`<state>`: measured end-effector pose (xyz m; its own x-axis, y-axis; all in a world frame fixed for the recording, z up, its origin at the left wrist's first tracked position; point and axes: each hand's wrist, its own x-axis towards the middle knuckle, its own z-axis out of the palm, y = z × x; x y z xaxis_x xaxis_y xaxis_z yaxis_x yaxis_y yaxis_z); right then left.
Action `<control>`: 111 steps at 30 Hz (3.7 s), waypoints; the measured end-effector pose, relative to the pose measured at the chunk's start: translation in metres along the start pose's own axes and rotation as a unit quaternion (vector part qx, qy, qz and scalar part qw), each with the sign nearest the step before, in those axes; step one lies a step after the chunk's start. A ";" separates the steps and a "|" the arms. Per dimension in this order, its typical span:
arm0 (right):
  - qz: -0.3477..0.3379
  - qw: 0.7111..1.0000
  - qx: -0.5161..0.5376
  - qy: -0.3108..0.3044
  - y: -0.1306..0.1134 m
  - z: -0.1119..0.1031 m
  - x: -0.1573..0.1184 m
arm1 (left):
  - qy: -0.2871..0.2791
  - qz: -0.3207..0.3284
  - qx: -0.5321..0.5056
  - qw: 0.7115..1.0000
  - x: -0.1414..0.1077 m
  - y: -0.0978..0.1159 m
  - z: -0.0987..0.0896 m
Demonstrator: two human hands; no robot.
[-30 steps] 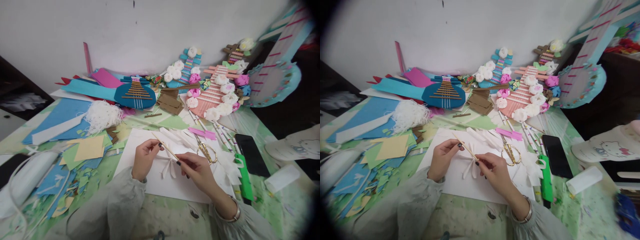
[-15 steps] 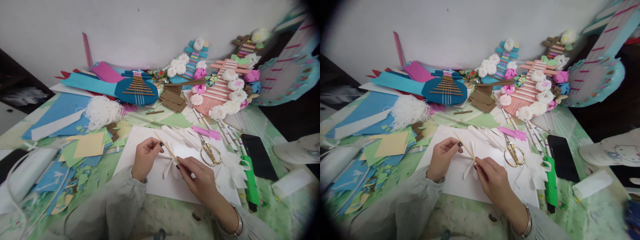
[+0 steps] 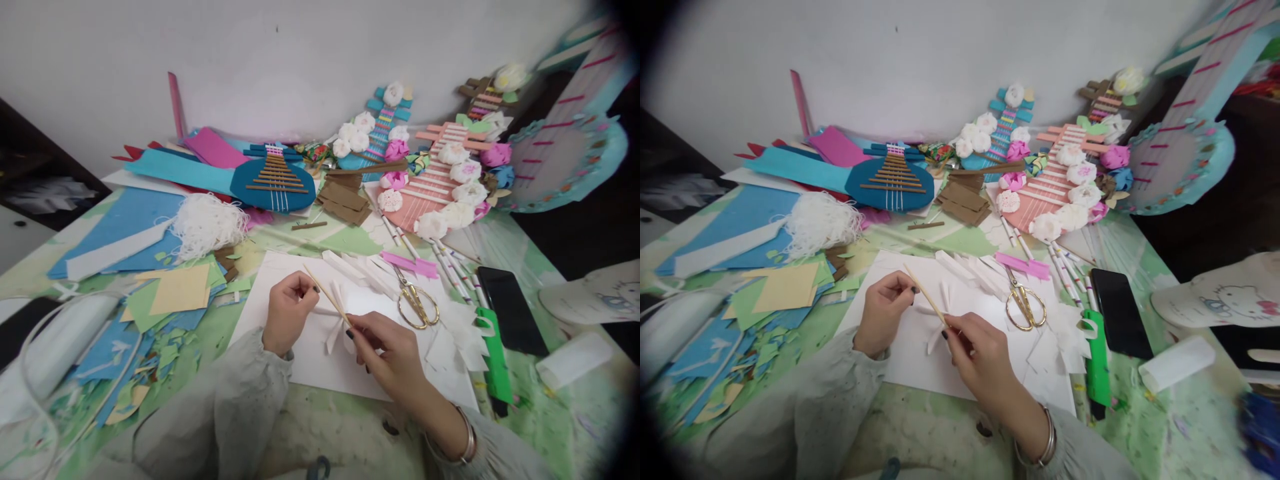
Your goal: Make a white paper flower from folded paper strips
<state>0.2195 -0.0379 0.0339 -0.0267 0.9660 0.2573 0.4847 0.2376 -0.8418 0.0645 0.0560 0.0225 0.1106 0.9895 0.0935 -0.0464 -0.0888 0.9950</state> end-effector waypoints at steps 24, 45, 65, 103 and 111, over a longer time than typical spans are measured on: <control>0.029 0.984 -0.135 -0.114 0.033 -0.016 0.019 | -0.348 0.223 0.325 0.851 0.003 -0.005 -0.002; -0.080 0.963 -0.231 -0.117 0.029 -0.010 0.016 | -0.345 0.196 0.317 0.861 0.004 -0.007 -0.003; -0.076 0.971 -0.178 -0.141 0.027 -0.012 0.013 | -0.254 0.067 0.235 0.936 0.004 -0.006 -0.004; 0.071 0.984 0.001 -0.162 0.005 -0.023 0.015 | -0.477 0.165 0.274 0.818 0.007 -0.001 -0.010; 0.047 0.977 -0.170 -0.117 0.002 0.003 0.003 | -0.428 0.091 0.212 0.874 0.016 -0.001 -0.015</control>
<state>0.2177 -0.0344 0.0310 -0.1472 0.9884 0.0372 0.7563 0.1367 -0.6397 0.0519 0.0736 0.0227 0.8501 0.5226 0.0646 0.2109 -0.4504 0.8676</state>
